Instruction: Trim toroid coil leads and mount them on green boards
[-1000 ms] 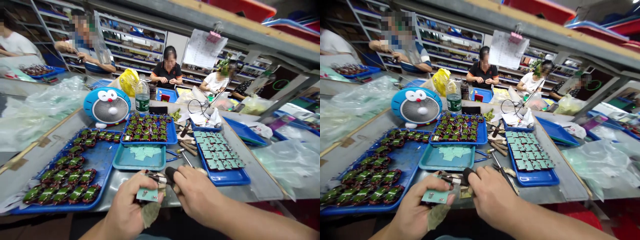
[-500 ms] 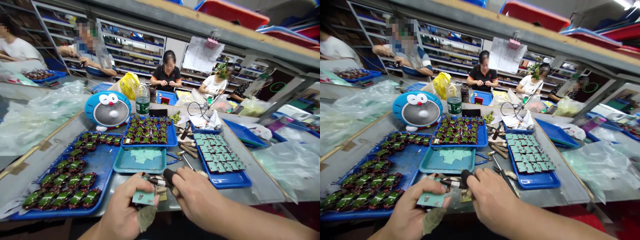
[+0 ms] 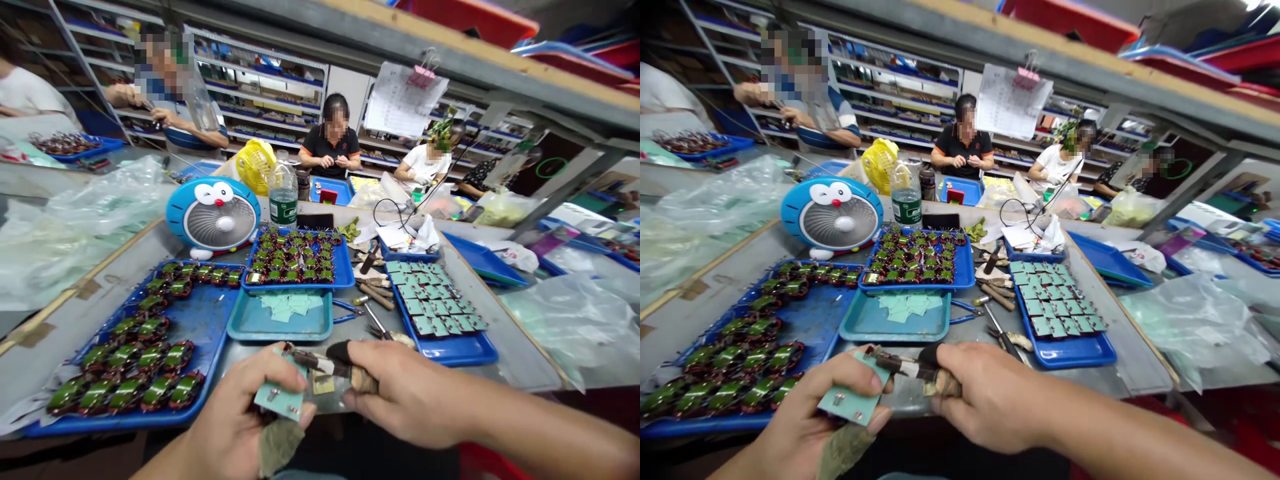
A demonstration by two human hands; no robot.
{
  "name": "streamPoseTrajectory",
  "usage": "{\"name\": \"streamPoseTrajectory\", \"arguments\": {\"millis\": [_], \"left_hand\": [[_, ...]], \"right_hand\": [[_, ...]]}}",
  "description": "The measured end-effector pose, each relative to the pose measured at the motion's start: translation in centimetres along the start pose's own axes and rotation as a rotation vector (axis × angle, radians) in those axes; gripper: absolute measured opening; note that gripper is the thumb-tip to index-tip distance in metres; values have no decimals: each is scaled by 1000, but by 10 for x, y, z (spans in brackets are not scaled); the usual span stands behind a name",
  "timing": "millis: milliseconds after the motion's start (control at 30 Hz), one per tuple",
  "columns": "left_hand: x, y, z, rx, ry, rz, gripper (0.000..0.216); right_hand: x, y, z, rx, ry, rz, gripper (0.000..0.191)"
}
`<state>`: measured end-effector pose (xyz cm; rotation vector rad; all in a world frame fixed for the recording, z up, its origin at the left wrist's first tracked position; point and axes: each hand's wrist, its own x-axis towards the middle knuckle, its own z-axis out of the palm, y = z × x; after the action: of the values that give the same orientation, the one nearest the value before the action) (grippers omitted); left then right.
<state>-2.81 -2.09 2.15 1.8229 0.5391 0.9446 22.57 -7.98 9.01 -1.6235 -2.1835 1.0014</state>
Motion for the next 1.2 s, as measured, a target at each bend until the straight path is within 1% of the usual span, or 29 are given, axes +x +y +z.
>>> {"name": "streamPoseTrajectory", "arguments": {"millis": [33,67,133,167,200,233,267,300,367,433,467,500,567,633,700,767,833,867,933,1000,1033,1067,1133,1167,1200], "left_hand": [[0,0,0,-50,25,-78,23],[1,1,2,-117,67,-174,27],[2,2,7,-261,184,-361,47],[3,2,11,-308,238,-425,59],[5,3,14,-331,278,-463,69],[5,3,18,-334,286,-480,76],[6,2,20,-324,277,-480,81],[6,1,22,-315,252,-470,84],[3,-3,24,-364,188,-436,92],[-1,-9,25,-504,143,-399,100],[-3,-12,25,-573,123,-391,99],[-5,-15,25,-624,95,-390,94],[-5,-19,26,-677,37,-403,76],[-2,-19,28,-692,34,-400,61],[3,-17,30,-644,149,-389,50],[7,-15,30,-502,293,-396,53],[9,-16,31,-370,366,-409,62],[8,-18,31,-323,371,-407,67],[5,-24,33,-236,357,-376,72],[1,-30,34,-114,324,-313,72],[0,-33,33,-46,308,-263,68],[-1,-34,33,16,288,-193,63],[0,-34,30,113,228,-36,52],[1,-32,29,149,193,32,46],[3,-30,28,171,154,76,41]], "right_hand": [[3,3,10,118,51,15,7],[8,5,23,275,117,24,10],[20,11,60,746,257,28,21],[27,12,80,959,347,16,36],[35,13,99,1115,395,-29,55],[42,13,114,1242,433,-73,72],[49,12,126,1342,457,-87,84],[54,10,134,1410,475,-92,91],[60,8,137,1494,517,-84,96],[61,6,130,1549,526,-87,97],[59,6,126,1573,510,-93,98],[58,5,122,1591,484,-98,99],[54,5,117,1591,453,-94,94],[48,8,113,1488,465,-69,83],[40,15,108,1258,490,6,63],[29,25,100,885,501,79,42],[17,36,93,462,525,90,33],[12,40,90,271,531,67,34],[5,44,84,-6,518,10,49],[3,45,79,-159,467,-20,62],[2,44,76,-214,436,-26,63],[3,43,72,-259,415,-24,60],[4,40,64,-330,390,-8,40],[4,38,59,-360,375,-1,28],[5,36,54,-388,354,2,21]]}}
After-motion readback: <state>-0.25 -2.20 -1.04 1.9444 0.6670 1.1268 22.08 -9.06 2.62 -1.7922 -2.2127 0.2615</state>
